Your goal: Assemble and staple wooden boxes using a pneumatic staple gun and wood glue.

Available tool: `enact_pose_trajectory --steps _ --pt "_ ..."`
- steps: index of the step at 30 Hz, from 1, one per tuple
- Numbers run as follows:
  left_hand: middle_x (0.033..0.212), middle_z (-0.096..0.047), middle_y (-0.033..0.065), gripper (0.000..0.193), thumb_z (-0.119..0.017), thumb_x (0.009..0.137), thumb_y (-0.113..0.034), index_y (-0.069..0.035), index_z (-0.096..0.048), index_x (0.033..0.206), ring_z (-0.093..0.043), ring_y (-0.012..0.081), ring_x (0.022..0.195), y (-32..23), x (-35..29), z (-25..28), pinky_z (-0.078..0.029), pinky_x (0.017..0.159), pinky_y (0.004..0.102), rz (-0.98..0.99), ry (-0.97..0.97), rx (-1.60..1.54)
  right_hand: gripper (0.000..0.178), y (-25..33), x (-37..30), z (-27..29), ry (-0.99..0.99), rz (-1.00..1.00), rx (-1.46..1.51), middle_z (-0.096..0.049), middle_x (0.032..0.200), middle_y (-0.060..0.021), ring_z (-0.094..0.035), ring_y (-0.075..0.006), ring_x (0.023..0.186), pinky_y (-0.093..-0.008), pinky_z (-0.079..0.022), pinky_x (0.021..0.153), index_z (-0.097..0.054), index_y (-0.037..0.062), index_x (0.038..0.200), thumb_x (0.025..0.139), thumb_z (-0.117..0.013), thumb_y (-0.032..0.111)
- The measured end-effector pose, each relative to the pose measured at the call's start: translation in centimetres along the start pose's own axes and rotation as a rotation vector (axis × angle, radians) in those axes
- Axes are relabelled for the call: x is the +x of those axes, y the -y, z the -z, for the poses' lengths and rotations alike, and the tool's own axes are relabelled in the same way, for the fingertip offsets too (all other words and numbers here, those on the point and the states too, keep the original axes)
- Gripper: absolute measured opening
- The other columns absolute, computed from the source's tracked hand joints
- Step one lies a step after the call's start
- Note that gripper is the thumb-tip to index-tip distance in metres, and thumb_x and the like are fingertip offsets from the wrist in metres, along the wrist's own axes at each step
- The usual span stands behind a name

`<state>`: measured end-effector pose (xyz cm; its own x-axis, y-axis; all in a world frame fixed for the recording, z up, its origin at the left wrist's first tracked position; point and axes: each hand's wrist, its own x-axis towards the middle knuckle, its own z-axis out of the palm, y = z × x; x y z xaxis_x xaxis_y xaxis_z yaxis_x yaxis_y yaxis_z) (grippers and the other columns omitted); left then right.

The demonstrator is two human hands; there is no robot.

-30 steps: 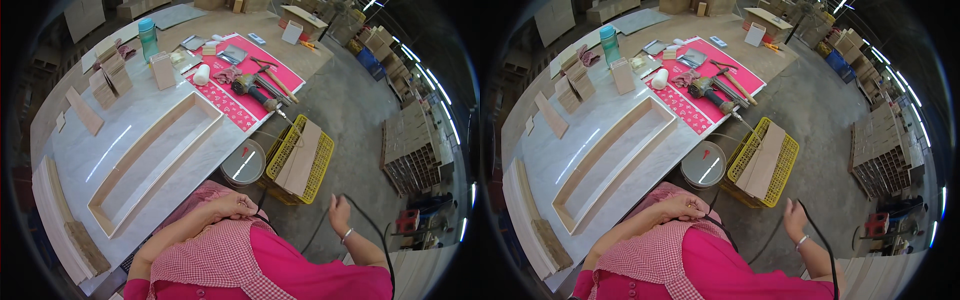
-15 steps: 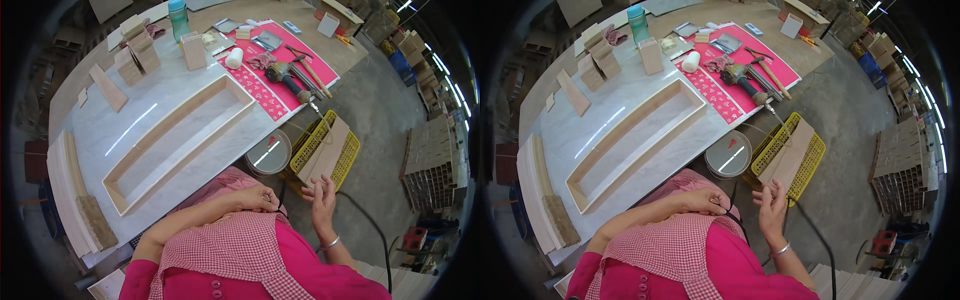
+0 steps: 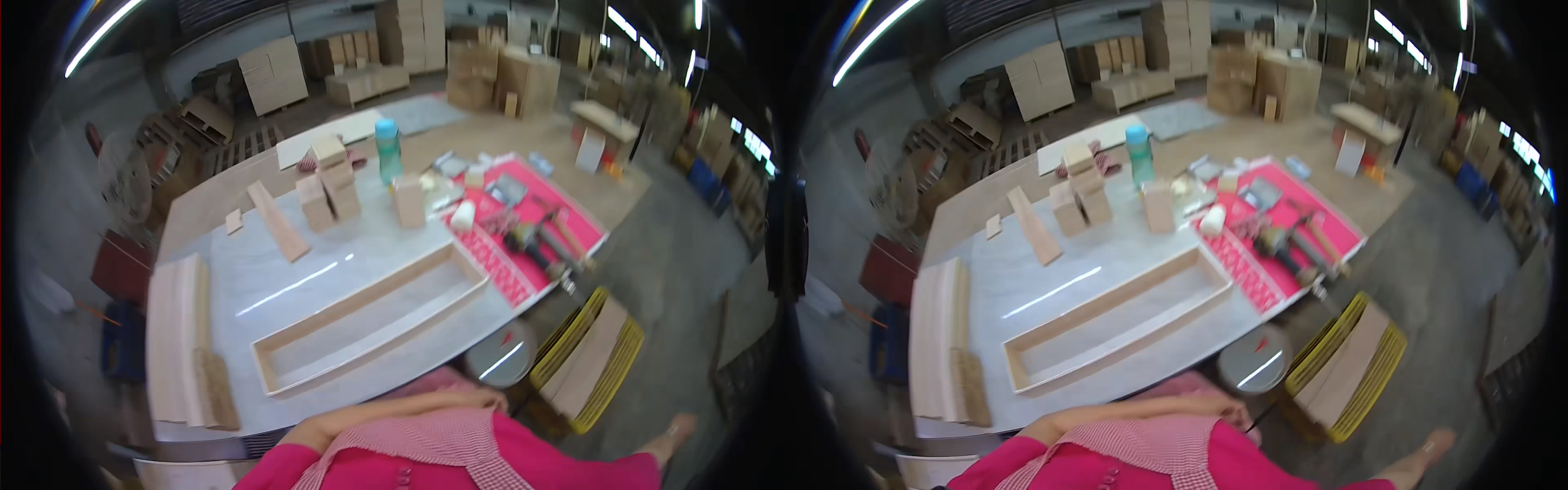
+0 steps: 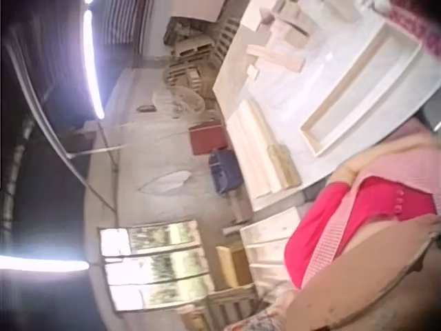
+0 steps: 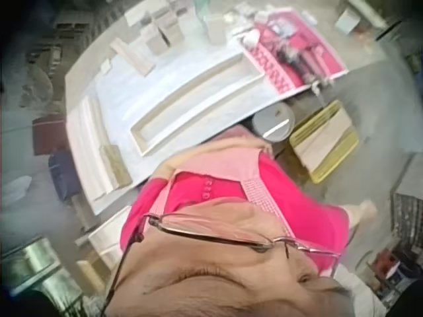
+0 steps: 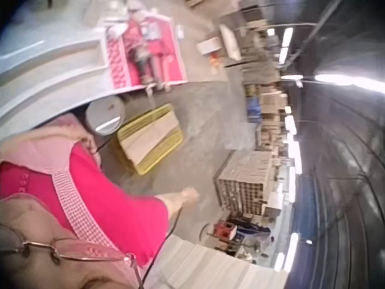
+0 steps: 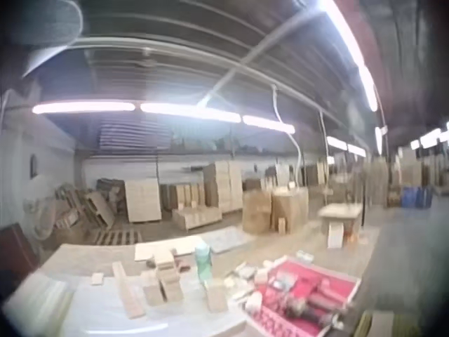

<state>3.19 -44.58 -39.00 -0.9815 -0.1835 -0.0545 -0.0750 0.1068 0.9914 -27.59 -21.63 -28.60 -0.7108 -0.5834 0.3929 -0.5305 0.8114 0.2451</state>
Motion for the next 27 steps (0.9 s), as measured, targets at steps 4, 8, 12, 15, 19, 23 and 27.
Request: enact_pose_trajectory --steps 4,8,12,15,19,23,27 --pt "0.104 -0.068 0.014 0.058 -0.046 0.095 -0.052 0.002 -0.062 0.109 -0.062 0.0236 0.093 4.3 2.0 -0.8 -0.048 0.081 0.034 -0.165 0.082 -0.201 0.036 7.0 0.7 -5.1 0.43 0.284 -0.17 -0.066 0.108 -0.0046 -0.064 -0.0166 0.096 -0.0324 -0.052 0.08 -0.061 0.0075 0.118 0.101 -0.042 0.033" --pt "0.104 -0.066 0.0138 0.044 -0.049 0.096 -0.038 0.0 -0.061 0.113 -0.062 0.0249 0.094 4.4 0.6 -0.3 -0.049 0.081 0.0354 -0.185 0.008 0.063 0.033 16.5 -0.8 -19.0 1.147 0.499 -0.206 -0.068 0.091 -0.0088 -0.065 -0.0191 0.079 -0.0331 -0.053 0.071 -0.065 0.0044 0.104 0.098 -0.048 0.032" --pt "0.107 -0.064 0.0157 0.037 -0.052 0.096 -0.028 0.0 -0.06 0.118 -0.062 0.0278 0.098 1.1 -2.5 0.4 -0.049 0.085 0.0374 0.018 -0.167 0.19 0.029 25.0 12.0 -18.9 1.696 0.45 -0.205 -0.049 0.056 -0.0044 -0.048 -0.0171 0.046 -0.0325 -0.048 0.049 -0.06 0.0072 0.075 0.095 -0.06 0.028" --pt "0.113 -0.062 0.0168 0.04 -0.056 0.095 -0.03 0.0 -0.059 0.121 -0.061 0.0289 0.102 -7.1 -10.8 2.2 -0.049 0.088 0.0381 -0.042 -0.483 0.178 0.029 12.4 27.4 -34.5 1.301 0.343 -0.125 -0.071 0.081 -0.0124 -0.067 -0.024 0.066 -0.04 -0.054 0.065 -0.069 0.0064 0.09 0.091 -0.06 0.034" --pt "0.114 -0.062 0.0141 0.034 -0.058 0.096 -0.022 0.001 -0.06 0.12 -0.061 0.0229 0.101 -12.7 -19.4 -0.8 -0.05 0.086 0.0329 0.058 -0.995 -0.17 0.023 4.4 22.3 -28.3 0.533 0.848 -0.229 -0.072 0.094 -0.0134 -0.068 -0.0276 0.073 -0.0428 -0.053 0.064 -0.069 0.0022 0.093 0.083 -0.062 0.022" --pt "0.111 -0.062 0.0156 0.033 -0.061 0.091 -0.012 0.005 -0.059 0.118 -0.063 0.022 0.098 -12.8 -26.0 -4.7 -0.05 0.084 0.0315 -0.29 -1.282 -0.422 0.021 28.0 5.0 -5.1 0.758 0.815 -0.182 -0.069 0.086 -0.0119 -0.065 -0.0241 0.066 -0.0392 -0.052 0.059 -0.068 0.0018 0.091 0.085 -0.061 0.021" --pt "0.1 -0.063 0.0141 0.03 -0.065 0.087 -0.014 0.003 -0.06 0.112 -0.062 0.0197 0.087 -16.1 -27.3 -1.4 -0.047 0.075 0.0286 -0.46 -1.438 -0.109 0.019 36.2 -2.0 2.6 1.068 0.789 0.0 -0.065 0.074 -0.0098 -0.06 -0.0193 0.057 -0.0344 -0.05 0.053 -0.067 0.0012 0.087 0.088 -0.061 0.02"
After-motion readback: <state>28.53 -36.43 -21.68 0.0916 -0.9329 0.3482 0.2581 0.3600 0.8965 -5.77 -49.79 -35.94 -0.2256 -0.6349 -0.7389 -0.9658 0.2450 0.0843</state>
